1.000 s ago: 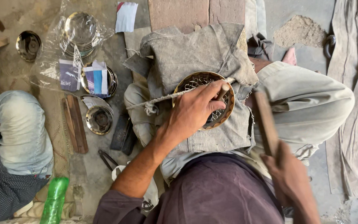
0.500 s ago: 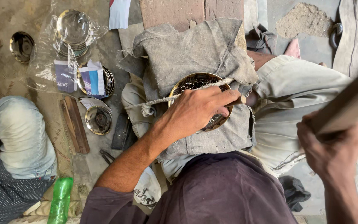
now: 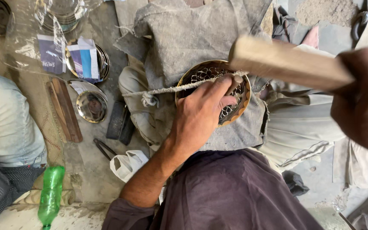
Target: The person sits on the floor with a brass plate lashed to a sandbag and hammers a small punch held against the plate's surface with a wooden mallet, working the punch across the plate to emboss a decorative pattern. At the end they untie the rope holding the plate and lift the finished plate off the bag.
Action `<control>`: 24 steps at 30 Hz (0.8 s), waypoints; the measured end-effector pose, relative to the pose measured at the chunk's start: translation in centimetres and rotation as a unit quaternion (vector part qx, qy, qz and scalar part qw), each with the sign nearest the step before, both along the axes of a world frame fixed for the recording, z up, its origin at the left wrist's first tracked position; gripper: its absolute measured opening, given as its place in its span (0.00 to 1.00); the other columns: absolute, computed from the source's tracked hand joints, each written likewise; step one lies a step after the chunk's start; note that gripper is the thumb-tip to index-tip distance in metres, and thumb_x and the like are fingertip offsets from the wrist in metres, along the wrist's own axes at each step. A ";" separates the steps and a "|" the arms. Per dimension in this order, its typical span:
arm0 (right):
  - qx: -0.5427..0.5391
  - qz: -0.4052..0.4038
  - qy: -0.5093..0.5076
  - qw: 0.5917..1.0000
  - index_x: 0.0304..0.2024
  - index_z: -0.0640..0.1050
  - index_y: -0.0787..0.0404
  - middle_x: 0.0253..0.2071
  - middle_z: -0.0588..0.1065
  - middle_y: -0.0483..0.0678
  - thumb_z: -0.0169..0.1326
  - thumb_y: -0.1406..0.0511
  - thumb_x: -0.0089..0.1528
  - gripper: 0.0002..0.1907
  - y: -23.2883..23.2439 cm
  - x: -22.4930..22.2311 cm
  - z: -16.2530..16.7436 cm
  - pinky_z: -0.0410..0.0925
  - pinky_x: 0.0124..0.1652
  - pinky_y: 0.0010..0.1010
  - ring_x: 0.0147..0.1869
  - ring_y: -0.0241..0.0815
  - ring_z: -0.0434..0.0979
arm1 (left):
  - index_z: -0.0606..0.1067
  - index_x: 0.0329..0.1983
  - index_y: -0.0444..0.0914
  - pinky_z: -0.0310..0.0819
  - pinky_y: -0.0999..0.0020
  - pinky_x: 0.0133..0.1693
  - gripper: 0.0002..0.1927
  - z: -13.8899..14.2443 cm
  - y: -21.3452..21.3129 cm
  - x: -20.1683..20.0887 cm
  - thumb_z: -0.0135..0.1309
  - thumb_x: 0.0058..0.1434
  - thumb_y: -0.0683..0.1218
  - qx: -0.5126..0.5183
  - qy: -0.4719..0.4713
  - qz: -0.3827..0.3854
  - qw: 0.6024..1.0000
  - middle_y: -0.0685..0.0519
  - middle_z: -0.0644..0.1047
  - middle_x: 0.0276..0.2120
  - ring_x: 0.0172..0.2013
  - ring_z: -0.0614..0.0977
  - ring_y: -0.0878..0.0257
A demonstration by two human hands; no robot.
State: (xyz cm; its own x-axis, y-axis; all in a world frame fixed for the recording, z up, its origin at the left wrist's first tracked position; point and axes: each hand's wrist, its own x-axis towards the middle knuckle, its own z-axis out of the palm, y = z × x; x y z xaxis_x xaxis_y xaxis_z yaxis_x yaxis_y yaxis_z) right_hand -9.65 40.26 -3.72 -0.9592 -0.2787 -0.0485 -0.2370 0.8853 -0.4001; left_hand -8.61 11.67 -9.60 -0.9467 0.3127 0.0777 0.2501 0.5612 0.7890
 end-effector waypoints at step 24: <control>0.058 -0.036 -0.082 0.994 0.56 0.73 0.72 0.38 0.74 0.62 0.54 0.78 0.61 0.20 2.5 0.5 -2.2 0.74 0.33 0.39 0.34 0.52 0.78 | 0.70 0.61 0.36 0.85 0.62 0.42 0.22 -1.2 0.4 -0.6 0.59 0.69 0.49 0.035 0.028 -0.012 0.999 0.46 0.81 0.48 0.46 0.87 0.53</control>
